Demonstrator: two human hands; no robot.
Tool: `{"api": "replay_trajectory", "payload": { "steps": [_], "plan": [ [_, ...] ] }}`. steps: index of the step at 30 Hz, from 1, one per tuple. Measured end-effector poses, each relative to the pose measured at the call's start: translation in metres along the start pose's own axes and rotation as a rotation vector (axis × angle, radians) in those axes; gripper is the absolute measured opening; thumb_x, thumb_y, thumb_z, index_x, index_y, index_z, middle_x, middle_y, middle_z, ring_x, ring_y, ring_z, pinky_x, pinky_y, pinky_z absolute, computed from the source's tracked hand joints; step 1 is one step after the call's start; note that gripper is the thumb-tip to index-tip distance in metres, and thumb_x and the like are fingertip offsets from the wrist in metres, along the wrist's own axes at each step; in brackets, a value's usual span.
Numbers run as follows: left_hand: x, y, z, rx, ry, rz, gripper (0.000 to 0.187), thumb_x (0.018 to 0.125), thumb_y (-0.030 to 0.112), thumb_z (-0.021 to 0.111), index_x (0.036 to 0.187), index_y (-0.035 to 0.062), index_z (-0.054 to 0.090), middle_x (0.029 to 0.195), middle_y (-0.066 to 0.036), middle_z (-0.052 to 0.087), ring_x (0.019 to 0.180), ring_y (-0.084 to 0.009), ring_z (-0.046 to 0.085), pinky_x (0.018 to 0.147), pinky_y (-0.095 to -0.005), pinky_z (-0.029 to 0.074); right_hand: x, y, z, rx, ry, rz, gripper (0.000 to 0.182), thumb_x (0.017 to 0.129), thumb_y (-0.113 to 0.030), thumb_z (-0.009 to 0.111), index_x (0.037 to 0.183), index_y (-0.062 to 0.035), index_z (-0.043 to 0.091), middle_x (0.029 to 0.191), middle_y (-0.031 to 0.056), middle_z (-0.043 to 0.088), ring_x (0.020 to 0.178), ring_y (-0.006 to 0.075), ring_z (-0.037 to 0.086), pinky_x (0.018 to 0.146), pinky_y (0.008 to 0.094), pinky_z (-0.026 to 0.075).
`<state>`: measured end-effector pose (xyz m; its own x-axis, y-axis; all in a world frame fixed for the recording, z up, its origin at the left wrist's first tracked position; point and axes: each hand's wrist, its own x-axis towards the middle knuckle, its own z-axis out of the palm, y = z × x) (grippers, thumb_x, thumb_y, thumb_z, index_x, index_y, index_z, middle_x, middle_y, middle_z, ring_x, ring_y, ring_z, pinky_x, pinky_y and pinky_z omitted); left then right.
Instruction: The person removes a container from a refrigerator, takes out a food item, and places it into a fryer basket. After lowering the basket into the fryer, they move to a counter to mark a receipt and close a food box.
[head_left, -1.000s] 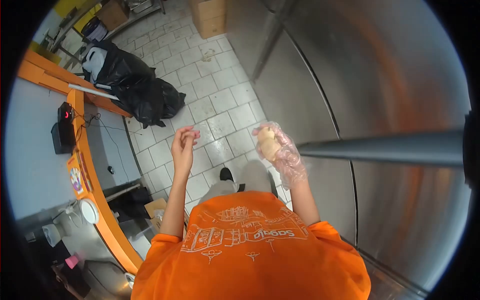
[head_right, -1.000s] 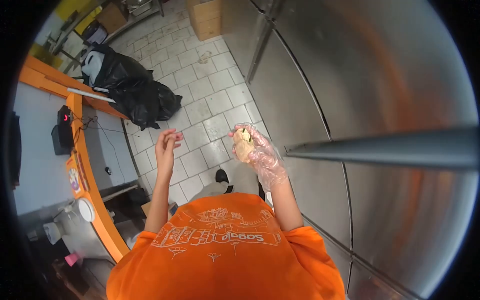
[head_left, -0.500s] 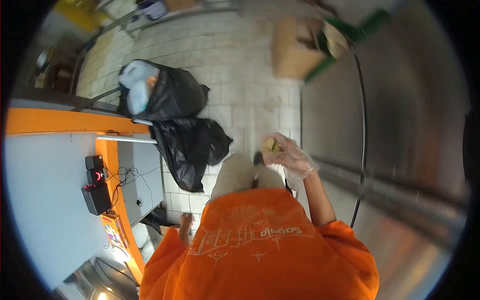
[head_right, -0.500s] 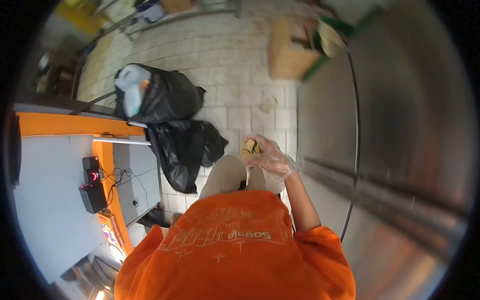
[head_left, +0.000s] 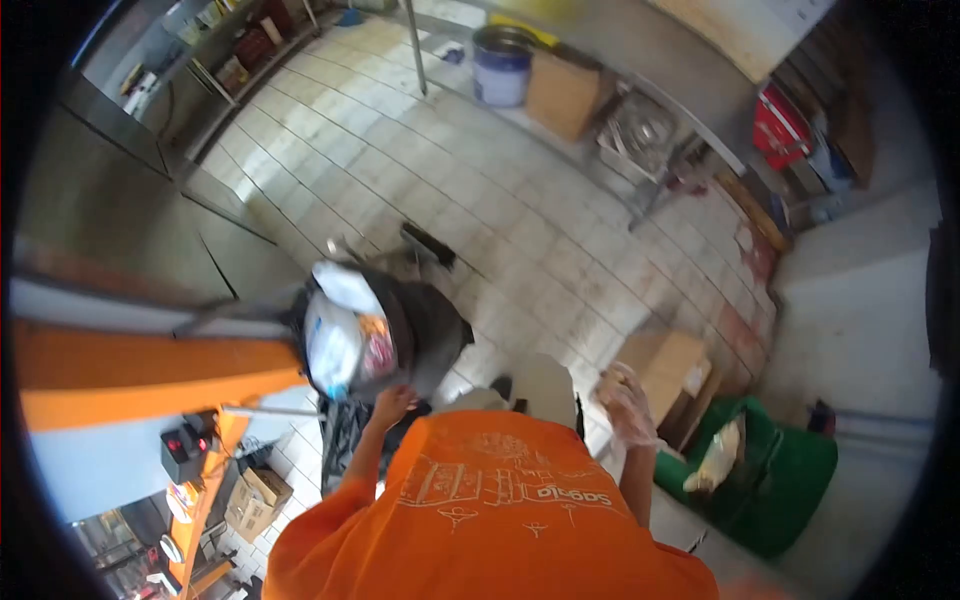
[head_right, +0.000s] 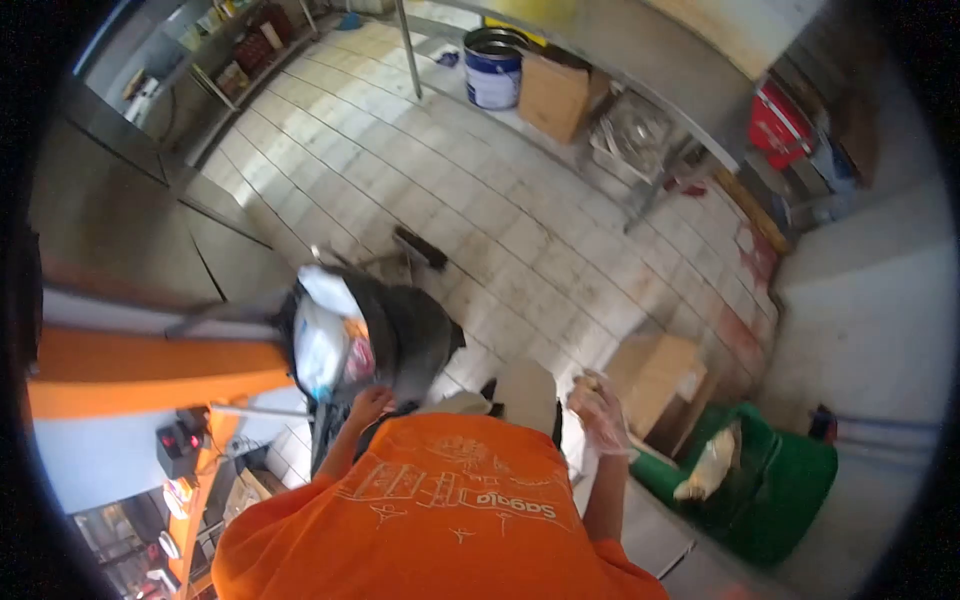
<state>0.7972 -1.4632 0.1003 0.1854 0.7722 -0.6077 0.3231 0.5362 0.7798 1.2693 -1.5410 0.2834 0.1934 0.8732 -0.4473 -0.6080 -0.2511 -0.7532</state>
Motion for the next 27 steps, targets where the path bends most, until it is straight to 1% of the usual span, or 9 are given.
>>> {"api": "replay_trajectory", "payload": {
  "steps": [3,5,8,12,17,19,21,23,27],
  "plan": [
    [0.069,0.199,0.02,-0.127,-0.15,0.13,0.027,0.097,0.028,0.056,0.11,0.0043,0.059,0.096,-0.008,0.068,0.08,-0.0159,0.067,0.069,-0.0279,0.052,0.095,-0.061,0.018,-0.038,0.102,0.059,0.053,0.085,-0.011,0.067,0.132,0.0005,0.045,0.109,0.0107,0.057,0.085,0.0173,0.06,0.075,0.0276,0.051],
    [0.124,0.254,0.026,-0.293,-0.079,0.233,0.025,0.097,0.026,0.055,0.109,0.004,0.059,0.094,-0.008,0.068,0.081,-0.0162,0.067,0.068,-0.0274,0.051,0.185,-0.073,0.02,-0.191,-0.072,-0.015,0.053,0.083,-0.01,0.069,0.13,0.0002,0.046,0.104,0.0094,0.058,0.084,0.0158,0.06,0.074,0.0271,0.051],
    [0.22,0.223,0.025,-0.332,0.314,0.307,0.022,0.095,0.023,0.058,0.106,0.0041,0.06,0.087,-0.004,0.067,0.076,-0.0132,0.064,0.064,-0.026,0.051,0.336,-0.108,0.073,-0.354,-0.302,0.01,0.054,0.078,-0.009,0.072,0.127,-0.0011,0.049,0.094,0.0065,0.059,0.081,0.0133,0.058,0.074,0.0261,0.051],
    [0.206,0.223,0.003,-0.74,0.563,0.018,0.028,0.093,0.025,0.063,0.111,0.0044,0.06,0.09,-0.008,0.069,0.078,-0.0151,0.066,0.063,-0.0267,0.052,0.486,-0.144,0.224,-0.576,-0.504,0.15,0.053,0.077,-0.003,0.07,0.126,-0.0034,0.05,0.097,0.0036,0.056,0.082,0.0136,0.058,0.073,0.0246,0.05],
    [0.25,0.23,-0.051,-0.706,0.807,-0.243,0.031,0.091,0.031,0.061,0.106,0.0035,0.062,0.086,-0.011,0.07,0.071,-0.0153,0.067,0.061,-0.029,0.052,0.673,-0.134,0.387,-0.659,-0.942,0.118,0.053,0.076,-0.008,0.072,0.124,-0.0054,0.051,0.103,0.0035,0.056,0.086,0.0134,0.058,0.077,0.0268,0.05],
    [0.293,0.231,-0.1,-0.711,0.848,-0.29,0.031,0.091,0.03,0.06,0.107,0.0029,0.062,0.086,-0.011,0.07,0.071,-0.0151,0.067,0.06,-0.0292,0.052,0.707,-0.125,0.435,-0.545,-0.907,0.29,0.051,0.078,-0.01,0.071,0.124,-0.0047,0.051,0.102,0.0047,0.057,0.087,0.015,0.058,0.077,0.0288,0.05],
    [0.375,0.24,-0.144,-0.358,0.615,-0.323,0.034,0.09,0.032,0.06,0.108,0.0022,0.062,0.085,-0.011,0.07,0.076,-0.019,0.068,0.066,-0.0328,0.054,0.758,-0.124,0.493,-0.502,-0.906,0.413,0.048,0.08,-0.012,0.07,0.124,-0.0041,0.051,0.101,0.0059,0.058,0.088,0.0166,0.059,0.077,0.0307,0.05],
    [0.46,0.261,-0.209,0.018,0.508,-0.117,0.037,0.09,0.033,0.06,0.111,0.0026,0.061,0.09,-0.012,0.07,0.086,-0.0231,0.068,0.076,-0.036,0.054,0.798,-0.112,0.529,-0.398,-0.777,0.462,0.048,0.083,-0.01,0.068,0.126,-0.0039,0.049,0.104,0.0083,0.058,0.088,0.0187,0.06,0.074,0.0314,0.051],
    [0.579,0.415,-0.385,0.047,0.606,0.078,0.031,0.09,0.028,0.061,0.11,0.005,0.061,0.099,-0.014,0.068,0.092,-0.0226,0.066,0.079,-0.0335,0.051,0.861,-0.094,0.617,-0.2,-0.718,0.619,0.052,0.085,-0.012,0.067,0.131,-0.0044,0.045,0.113,0.0135,0.056,0.09,0.0242,0.061,0.079,0.0329,0.052]
  ]
}}
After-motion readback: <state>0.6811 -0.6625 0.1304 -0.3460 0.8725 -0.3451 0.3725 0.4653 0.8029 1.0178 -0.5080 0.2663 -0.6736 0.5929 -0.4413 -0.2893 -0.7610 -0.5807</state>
